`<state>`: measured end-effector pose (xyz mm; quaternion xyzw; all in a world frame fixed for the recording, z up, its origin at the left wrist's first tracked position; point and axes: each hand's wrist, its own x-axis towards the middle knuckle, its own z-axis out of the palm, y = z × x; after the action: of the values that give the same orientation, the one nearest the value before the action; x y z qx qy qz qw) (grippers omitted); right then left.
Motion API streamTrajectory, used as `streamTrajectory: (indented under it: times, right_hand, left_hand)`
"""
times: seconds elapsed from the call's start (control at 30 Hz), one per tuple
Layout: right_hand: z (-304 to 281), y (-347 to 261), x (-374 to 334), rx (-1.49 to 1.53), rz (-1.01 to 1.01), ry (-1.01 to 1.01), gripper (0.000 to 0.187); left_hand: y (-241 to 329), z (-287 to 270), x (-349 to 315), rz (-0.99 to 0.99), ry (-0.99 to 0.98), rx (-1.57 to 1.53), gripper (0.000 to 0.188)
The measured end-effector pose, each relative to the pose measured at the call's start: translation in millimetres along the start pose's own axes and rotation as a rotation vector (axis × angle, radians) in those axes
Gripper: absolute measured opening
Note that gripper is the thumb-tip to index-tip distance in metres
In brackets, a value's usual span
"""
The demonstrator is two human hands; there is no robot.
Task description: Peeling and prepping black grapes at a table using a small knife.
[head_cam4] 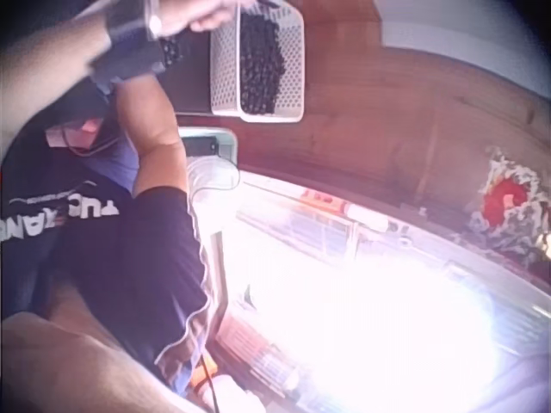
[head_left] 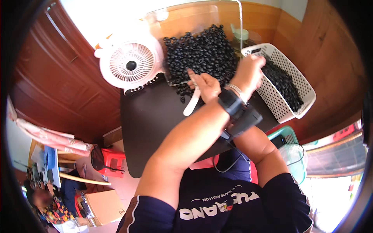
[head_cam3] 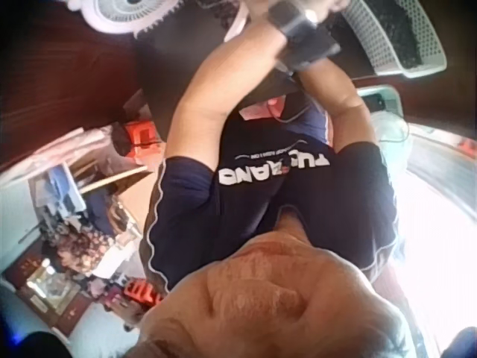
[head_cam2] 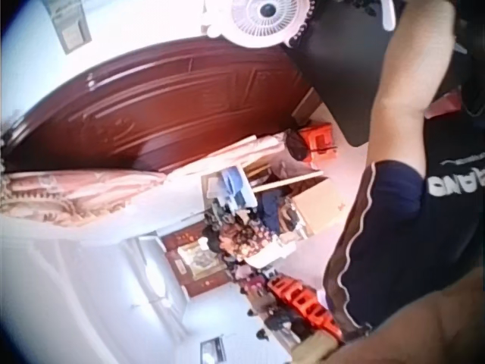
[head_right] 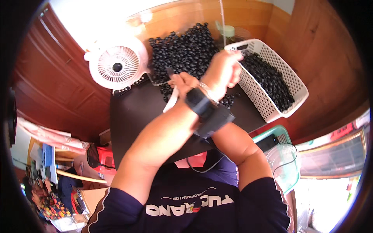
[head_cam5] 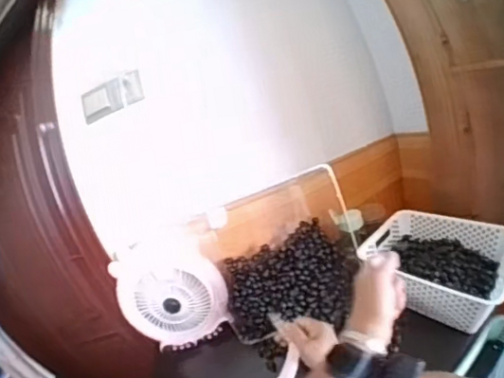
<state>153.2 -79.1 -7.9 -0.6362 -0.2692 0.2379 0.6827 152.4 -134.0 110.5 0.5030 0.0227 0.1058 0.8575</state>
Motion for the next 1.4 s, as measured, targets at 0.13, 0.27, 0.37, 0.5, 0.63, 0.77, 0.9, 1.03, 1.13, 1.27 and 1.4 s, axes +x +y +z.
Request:
streamTrajectory:
  times: [0.13,0.27,0.37,0.5,0.63,0.77,0.9,1.03,1.13,1.27,1.4]
  right_hand:
    - [-14.3,-17.5,-2.6,0.13,-0.083,0.033,0.026]
    - [-28.8,-10.1,-3.4,0.763,-0.013,0.013,0.029]
    - [-19.8,-25.4,4.1,0.308,-0.166,0.111,0.025]
    - [-24.7,-28.3,3.7,0.285,-0.155,0.12,0.026]
    - [-22.0,-26.0,3.4,0.254,-0.172,0.11,0.027]
    - [-24.0,-22.2,3.6,0.235,-0.169,0.104,0.027]
    - [-18.7,-22.8,1.8,0.253,-0.171,0.08,0.027]
    - [-17.6,-26.4,-1.6,0.26,-0.137,0.063,0.026]
    - [-13.4,-37.4,-11.2,0.33,-0.088,-0.051,0.026]
    - [-5.0,-39.0,-28.0,0.396,-0.035,-0.253,0.025]
    - [9.0,-34.7,-37.2,0.453,-0.028,-0.383,0.024]
  left_hand:
    - [-20.8,-20.2,-18.0,0.103,-0.013,0.18,0.024]
    - [9.0,-68.9,-54.8,0.071,0.228,0.096,0.023]
    - [36.2,-139.3,-83.4,0.151,0.362,0.24,0.023]
    - [41.8,-211.0,-103.7,0.019,0.583,0.659,0.022]
    - [22.3,-224.4,-111.3,-0.047,0.448,1.305,0.031]
    - [19.4,-190.7,-104.0,-0.238,0.32,1.734,0.036]
    - [14.0,-181.1,-98.0,-0.27,0.309,1.91,0.032]
    - [12.2,-189.3,-98.9,-0.241,0.313,1.888,0.029]
    - [13.9,-212.1,-102.8,-0.015,0.406,1.051,0.022]
    - [1.8,-195.7,-115.9,0.08,0.372,0.091,0.022]
    - [-12.6,-187.0,-118.0,0.149,0.369,-0.053,0.032]
